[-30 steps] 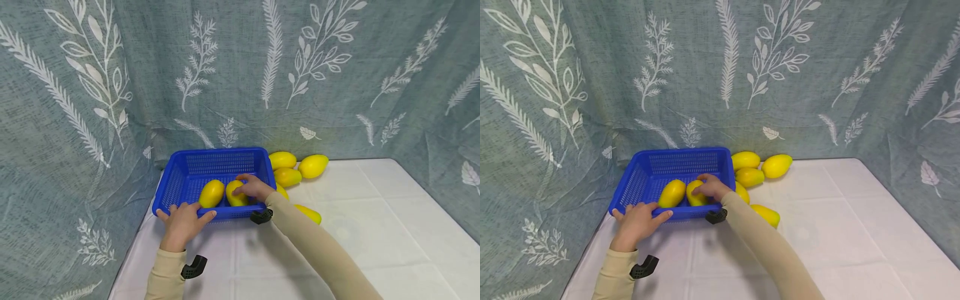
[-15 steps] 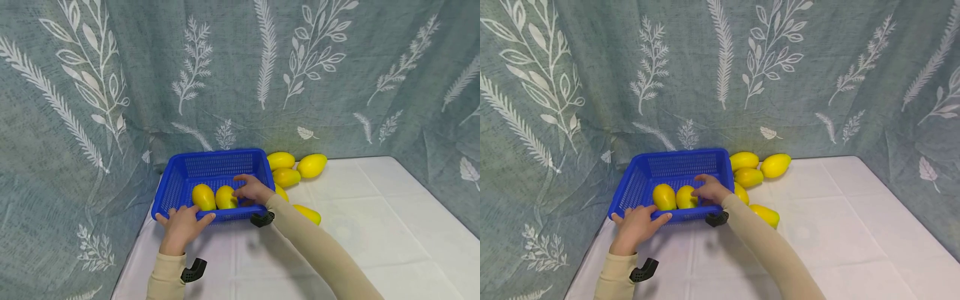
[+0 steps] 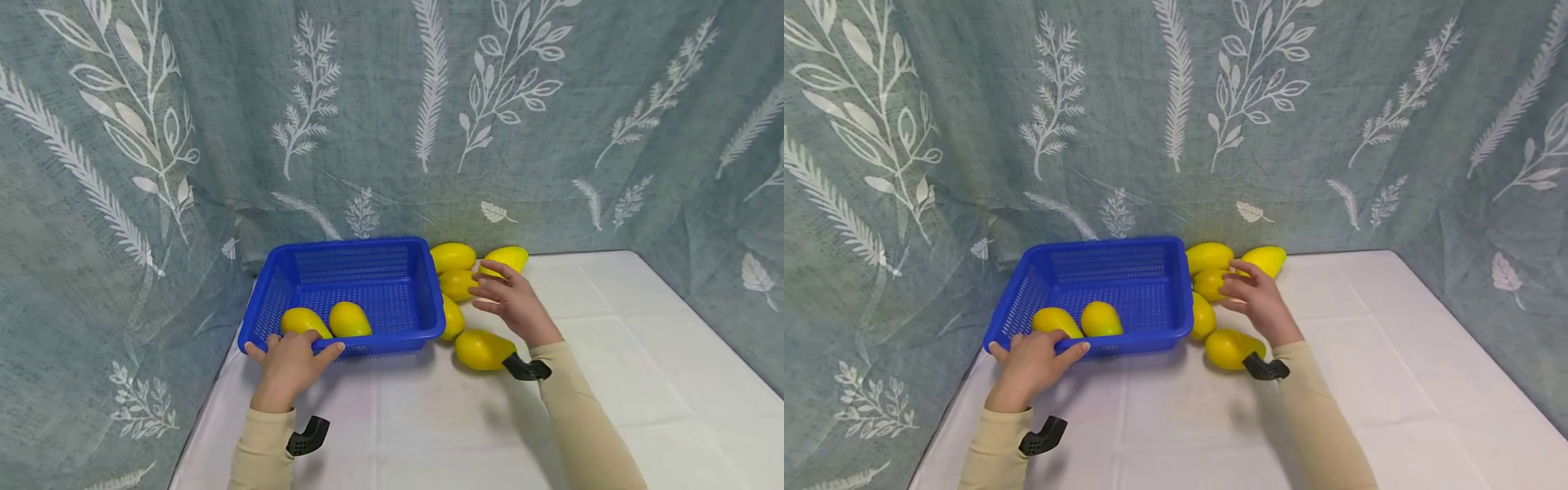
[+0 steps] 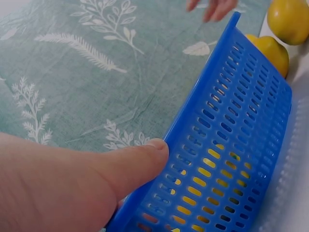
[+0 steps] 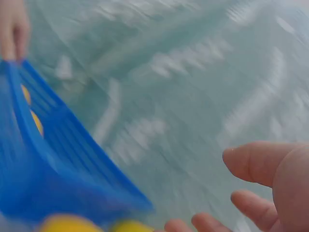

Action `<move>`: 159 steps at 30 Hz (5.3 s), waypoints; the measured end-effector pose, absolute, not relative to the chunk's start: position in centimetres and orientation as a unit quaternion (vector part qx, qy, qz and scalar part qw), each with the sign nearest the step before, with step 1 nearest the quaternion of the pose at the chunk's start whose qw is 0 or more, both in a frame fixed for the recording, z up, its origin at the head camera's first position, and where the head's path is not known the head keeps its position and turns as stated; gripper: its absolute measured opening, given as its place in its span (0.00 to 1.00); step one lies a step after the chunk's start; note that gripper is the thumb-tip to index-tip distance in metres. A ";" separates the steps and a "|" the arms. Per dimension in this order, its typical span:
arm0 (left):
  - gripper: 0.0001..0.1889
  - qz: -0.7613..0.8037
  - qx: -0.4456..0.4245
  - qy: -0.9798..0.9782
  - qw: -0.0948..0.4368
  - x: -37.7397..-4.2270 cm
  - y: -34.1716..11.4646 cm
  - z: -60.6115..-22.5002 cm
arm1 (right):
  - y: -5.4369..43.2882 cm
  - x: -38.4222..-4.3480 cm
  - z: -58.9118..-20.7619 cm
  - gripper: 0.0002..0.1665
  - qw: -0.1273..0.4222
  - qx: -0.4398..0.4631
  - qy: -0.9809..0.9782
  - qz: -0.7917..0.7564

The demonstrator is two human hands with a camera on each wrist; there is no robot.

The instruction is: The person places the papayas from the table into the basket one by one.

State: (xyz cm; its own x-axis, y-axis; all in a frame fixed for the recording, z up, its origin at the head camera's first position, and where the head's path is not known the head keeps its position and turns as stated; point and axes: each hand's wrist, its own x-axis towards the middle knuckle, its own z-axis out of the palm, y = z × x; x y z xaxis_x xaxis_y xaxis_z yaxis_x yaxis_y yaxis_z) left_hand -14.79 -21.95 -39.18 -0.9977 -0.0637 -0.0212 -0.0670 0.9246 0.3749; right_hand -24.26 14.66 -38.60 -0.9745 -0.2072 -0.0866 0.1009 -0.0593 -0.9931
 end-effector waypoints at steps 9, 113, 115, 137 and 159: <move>0.35 0.187 -0.030 0.982 0.016 -14.6 -22.6 -39.0 | 21.5 -22.5 -42.2 0.33 0.116 0.067 0.621 -0.772; 0.34 0.182 -0.029 0.983 0.008 -15.1 -21.2 -39.2 | 2.4 -26.8 -38.7 0.28 0.106 -0.211 0.890 -0.390; 0.33 0.182 -0.027 0.983 0.007 -15.1 -21.2 -39.1 | 2.2 -26.7 -38.9 0.28 0.100 -0.208 0.890 -0.393; 0.32 0.186 -0.030 0.982 0.001 -14.8 -21.5 -39.1 | 0.4 -26.9 -40.0 0.29 0.139 -0.188 0.903 -0.360; 0.32 0.184 -0.030 0.982 -0.007 -14.8 -21.5 -38.6 | 7.5 -25.2 -37.0 0.27 -0.023 -0.124 0.757 -0.642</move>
